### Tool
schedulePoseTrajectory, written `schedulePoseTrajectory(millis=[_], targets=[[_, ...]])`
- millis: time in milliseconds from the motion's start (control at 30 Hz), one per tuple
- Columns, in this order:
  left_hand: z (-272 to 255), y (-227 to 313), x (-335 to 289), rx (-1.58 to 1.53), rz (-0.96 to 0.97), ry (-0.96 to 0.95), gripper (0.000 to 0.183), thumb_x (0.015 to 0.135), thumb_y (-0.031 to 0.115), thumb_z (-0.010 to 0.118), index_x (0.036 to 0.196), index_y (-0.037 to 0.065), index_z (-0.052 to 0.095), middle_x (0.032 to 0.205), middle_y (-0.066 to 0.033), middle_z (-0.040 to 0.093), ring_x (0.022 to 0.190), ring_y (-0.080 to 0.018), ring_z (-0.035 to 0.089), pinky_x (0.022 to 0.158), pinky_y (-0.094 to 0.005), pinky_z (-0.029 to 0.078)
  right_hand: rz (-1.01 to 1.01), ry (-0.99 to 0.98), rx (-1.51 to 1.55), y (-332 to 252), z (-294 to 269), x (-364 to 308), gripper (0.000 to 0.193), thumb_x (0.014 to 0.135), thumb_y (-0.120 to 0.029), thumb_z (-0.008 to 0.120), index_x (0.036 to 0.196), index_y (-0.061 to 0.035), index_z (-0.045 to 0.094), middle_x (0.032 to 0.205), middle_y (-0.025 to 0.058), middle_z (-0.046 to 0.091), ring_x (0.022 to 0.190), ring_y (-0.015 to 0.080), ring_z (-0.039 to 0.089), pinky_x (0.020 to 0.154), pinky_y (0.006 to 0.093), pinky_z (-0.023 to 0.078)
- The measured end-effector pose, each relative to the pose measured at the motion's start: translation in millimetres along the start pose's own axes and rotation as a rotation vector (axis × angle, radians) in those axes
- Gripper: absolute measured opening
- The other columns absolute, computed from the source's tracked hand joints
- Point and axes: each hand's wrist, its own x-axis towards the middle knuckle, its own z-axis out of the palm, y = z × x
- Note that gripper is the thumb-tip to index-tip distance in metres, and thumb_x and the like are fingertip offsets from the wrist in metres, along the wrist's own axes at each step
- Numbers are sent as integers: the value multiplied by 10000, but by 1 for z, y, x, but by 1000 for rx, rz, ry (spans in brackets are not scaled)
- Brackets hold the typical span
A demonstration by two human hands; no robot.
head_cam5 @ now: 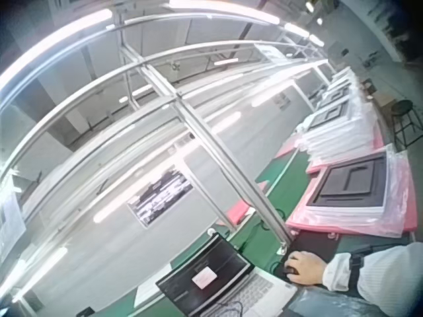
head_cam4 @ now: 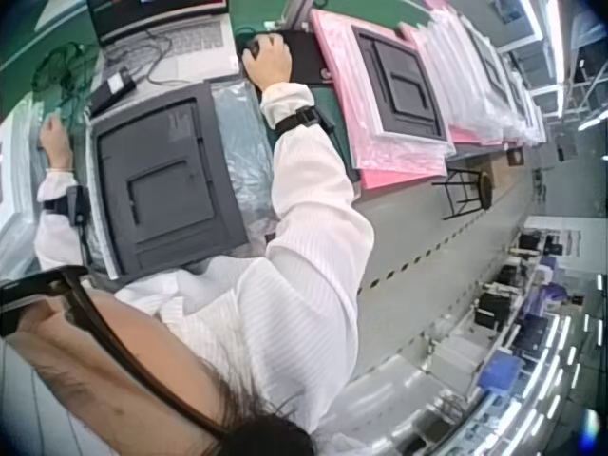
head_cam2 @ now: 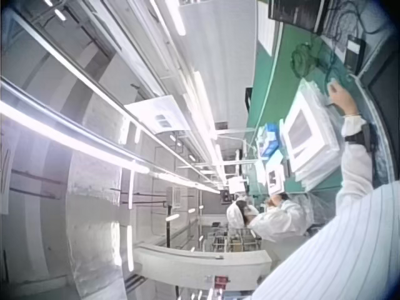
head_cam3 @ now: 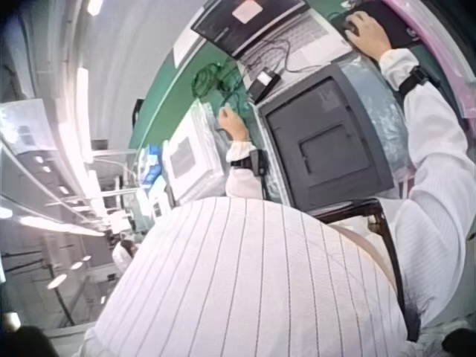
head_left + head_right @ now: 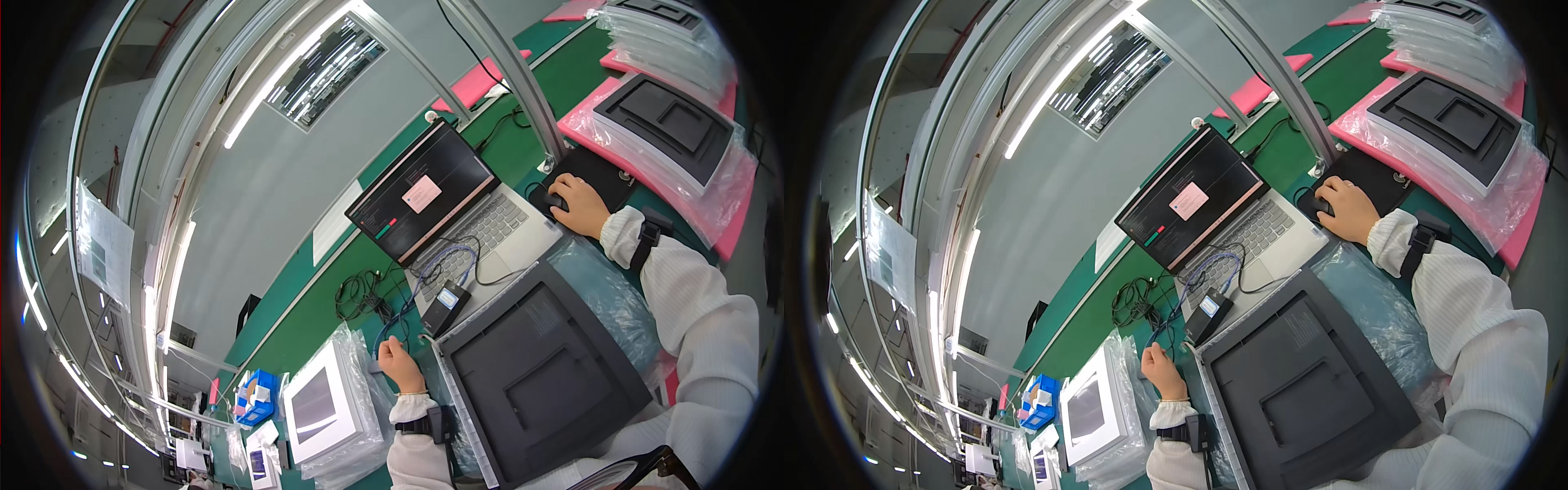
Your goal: The recorder is inspecting and packaging electronic display components at a manufacturing workbench, using a laptop for data entry or verification.
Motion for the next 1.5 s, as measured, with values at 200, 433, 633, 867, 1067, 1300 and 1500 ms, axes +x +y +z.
schedulePoseTrajectory(millis=[200, 433, 633, 867, 1067, 1300, 1500], targets=[[0, 3, -3, 3, -6, 1, 302, 942, 161, 540, 670, 41, 484, 601, 62, 377, 551, -39, 303, 499, -241, 237, 9, 19, -31, -2, -1, 0, 282, 721, -192, 643, 973, -69, 611, 1021, 103, 539, 911, 305, 561, 829, 393, 465], [2, 7, -6, -24, -23, 0, 311, 942, 159, 544, 661, 42, 481, 600, 63, 371, 549, -37, 300, 496, -239, 231, -5, 39, -52, 0, 0, -1, 266, 714, -191, 642, 955, -78, 622, 996, 95, 544, 902, 291, 563, 816, 384, 467], [-3, 4, -4, 51, 81, -31, 290, 944, 157, 542, 687, 36, 480, 606, 59, 371, 551, -35, 300, 499, -231, 233, -12, 31, -33, -2, 3, 1, 271, 710, -186, 650, 957, -78, 624, 998, 92, 544, 904, 289, 563, 813, 383, 468], [-5, 59, -23, 248, 315, -333, 71, 852, 65, 552, 798, 19, 547, 568, -16, 574, 448, -60, 459, 429, -235, 319, 9, 15, -42, -1, -2, -1, 274, 717, -187, 650, 965, -76, 620, 1012, 94, 541, 905, 296, 562, 817, 389, 468], [-11, 103, -40, 731, 558, -666, 59, 709, 94, 596, 756, 66, 572, 640, -55, 619, 503, -237, 578, 482, -322, 443, 9, -5, -40, 0, 0, 1, 288, 720, -189, 646, 980, -72, 608, 1019, 98, 543, 919, 300, 554, 825, 394, 462], [-9, 112, -47, 858, 525, -794, 115, 666, 125, 589, 754, 57, 615, 663, -62, 633, 587, -257, 625, 534, -345, 479, 4, -4, -32, 0, 1, 1, 269, 725, -183, 639, 966, -67, 613, 1005, 95, 540, 921, 297, 551, 833, 392, 456], [-4, 113, -56, 919, 536, -799, 103, 650, 131, 576, 713, 52, 595, 647, -94, 615, 589, -290, 613, 526, -379, 467, 8, -10, -42, 0, -1, 0, 272, 728, -187, 643, 970, -68, 612, 1005, 96, 543, 920, 295, 552, 828, 391, 457]])
